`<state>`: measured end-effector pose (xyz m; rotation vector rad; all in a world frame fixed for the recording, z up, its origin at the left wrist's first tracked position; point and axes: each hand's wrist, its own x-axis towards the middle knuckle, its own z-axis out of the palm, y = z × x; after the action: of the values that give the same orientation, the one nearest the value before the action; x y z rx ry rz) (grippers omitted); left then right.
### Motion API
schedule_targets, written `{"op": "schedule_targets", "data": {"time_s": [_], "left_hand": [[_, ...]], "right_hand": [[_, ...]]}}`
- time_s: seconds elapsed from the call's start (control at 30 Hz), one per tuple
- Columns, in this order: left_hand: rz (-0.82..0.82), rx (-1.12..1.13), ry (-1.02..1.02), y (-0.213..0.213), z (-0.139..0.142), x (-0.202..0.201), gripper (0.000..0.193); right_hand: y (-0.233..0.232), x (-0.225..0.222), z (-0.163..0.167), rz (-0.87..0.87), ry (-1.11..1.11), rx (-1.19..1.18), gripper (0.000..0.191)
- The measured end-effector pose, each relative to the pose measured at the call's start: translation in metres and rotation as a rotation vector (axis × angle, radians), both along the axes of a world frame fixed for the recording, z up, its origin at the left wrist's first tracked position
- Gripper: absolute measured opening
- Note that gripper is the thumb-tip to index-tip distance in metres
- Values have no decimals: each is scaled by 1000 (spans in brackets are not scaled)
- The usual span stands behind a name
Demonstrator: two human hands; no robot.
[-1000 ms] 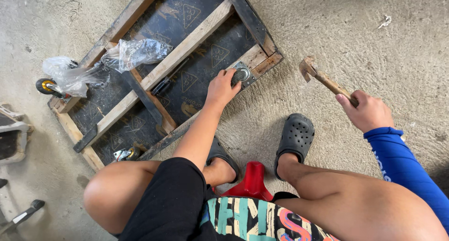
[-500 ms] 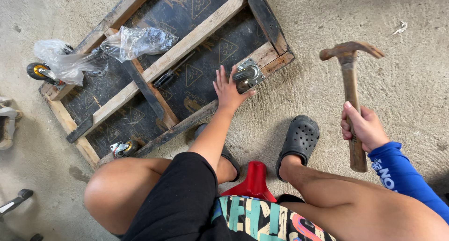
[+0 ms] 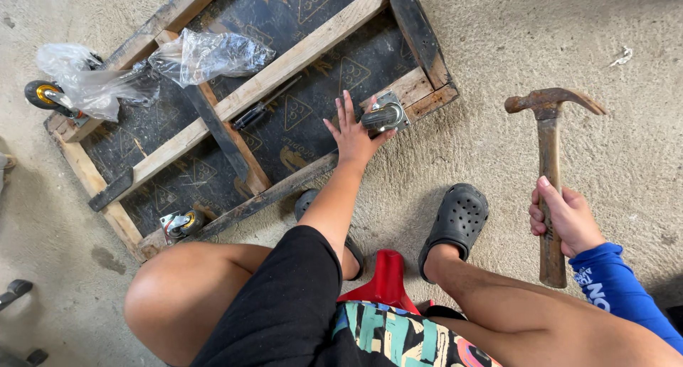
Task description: The person installs caster wheels onto a wooden pallet. They position each caster, place a nail, and use a hammer to drive the nail into the wood, securing the wheel. The person repeats this process for multiple casters.
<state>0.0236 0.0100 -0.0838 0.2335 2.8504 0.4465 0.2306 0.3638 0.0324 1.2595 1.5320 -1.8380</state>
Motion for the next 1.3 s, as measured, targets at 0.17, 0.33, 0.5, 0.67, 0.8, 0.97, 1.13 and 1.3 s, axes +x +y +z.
{"op": "schedule_targets", "data": {"time_s": [0.17,0.33,0.5,0.67,0.8,0.97,1.13,1.3], "left_hand": [[21,-47,-45,2,2,4,104],[57,-87,-116,4,4,6,104],[13,-125,-184,2,6,3,103],[40,-130,-196,2,5,4,104],[46,-136,-199,4,6,5,103],[1,-113,-242,-15,13,1,112],[91,10,-165,-44,24,7,140],[-23,421,70,-35,23,1,128]], "right_hand": [[-5,-1,4,45,12,13,39],[-7,-4,8,61,36,27,38],[-6,-3,9,55,44,18,37],[-5,1,11,60,54,22,37],[-5,2,8,62,41,19,37],[0,6,6,78,56,30,37],[4,4,7,86,55,26,38],[-8,-11,10,63,56,22,40]]}}
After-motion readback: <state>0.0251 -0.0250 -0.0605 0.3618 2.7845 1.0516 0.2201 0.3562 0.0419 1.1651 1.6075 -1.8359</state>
